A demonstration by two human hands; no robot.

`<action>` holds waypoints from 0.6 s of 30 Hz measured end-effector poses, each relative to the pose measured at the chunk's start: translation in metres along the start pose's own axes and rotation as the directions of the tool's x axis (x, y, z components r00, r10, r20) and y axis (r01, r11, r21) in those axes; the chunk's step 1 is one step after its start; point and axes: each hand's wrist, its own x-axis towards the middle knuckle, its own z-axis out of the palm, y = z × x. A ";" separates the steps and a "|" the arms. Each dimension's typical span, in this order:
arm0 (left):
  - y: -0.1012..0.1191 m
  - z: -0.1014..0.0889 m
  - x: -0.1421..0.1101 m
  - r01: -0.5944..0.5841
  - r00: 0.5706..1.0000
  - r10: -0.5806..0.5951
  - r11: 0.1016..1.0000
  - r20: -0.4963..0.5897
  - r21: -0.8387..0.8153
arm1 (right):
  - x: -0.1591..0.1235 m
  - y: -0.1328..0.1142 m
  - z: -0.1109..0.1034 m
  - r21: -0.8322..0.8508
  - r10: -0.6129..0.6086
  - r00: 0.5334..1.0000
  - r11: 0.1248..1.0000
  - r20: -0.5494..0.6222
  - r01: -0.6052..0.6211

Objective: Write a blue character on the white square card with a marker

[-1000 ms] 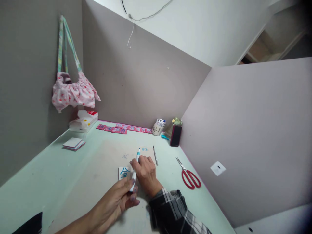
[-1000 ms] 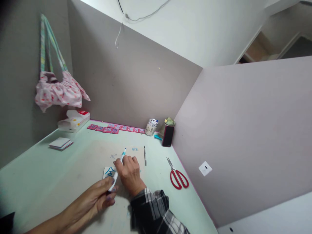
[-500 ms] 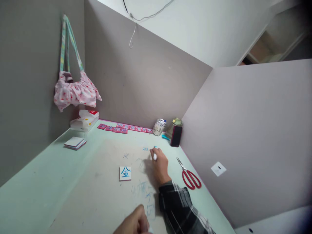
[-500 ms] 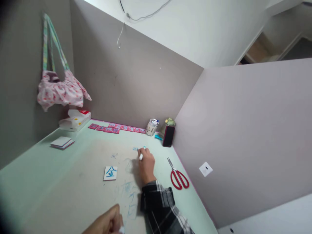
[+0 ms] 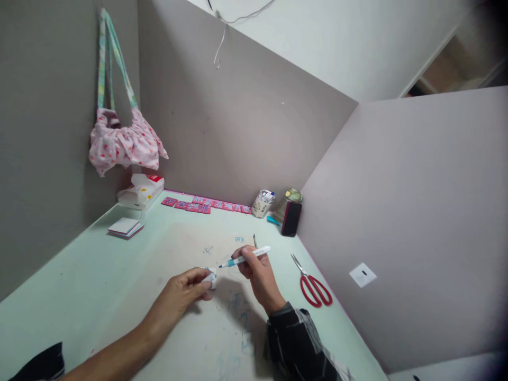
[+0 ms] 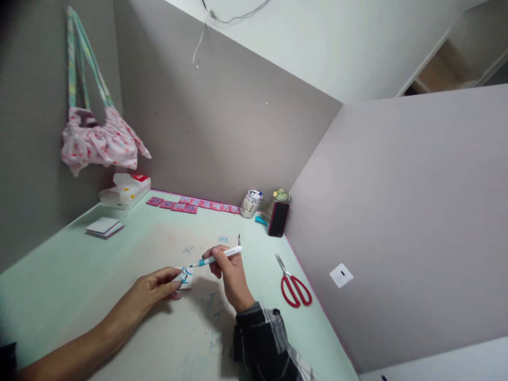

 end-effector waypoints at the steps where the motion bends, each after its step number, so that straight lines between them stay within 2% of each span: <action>1: 0.000 0.000 0.000 0.000 1.000 0.000 1.000 -0.007 0.010 | -0.001 0.000 0.001 0.017 0.012 1.000 1.000 0.009 -0.012; 14: 0.004 0.006 -0.001 -0.083 0.996 0.085 0.995 -0.024 0.048 | -0.011 0.000 0.014 -0.007 0.081 0.992 0.997 0.097 -0.081; 18: 0.004 0.007 -0.004 -0.132 0.988 0.138 0.987 -0.075 0.087 | -0.017 0.010 0.027 0.030 0.139 0.988 0.990 0.061 -0.141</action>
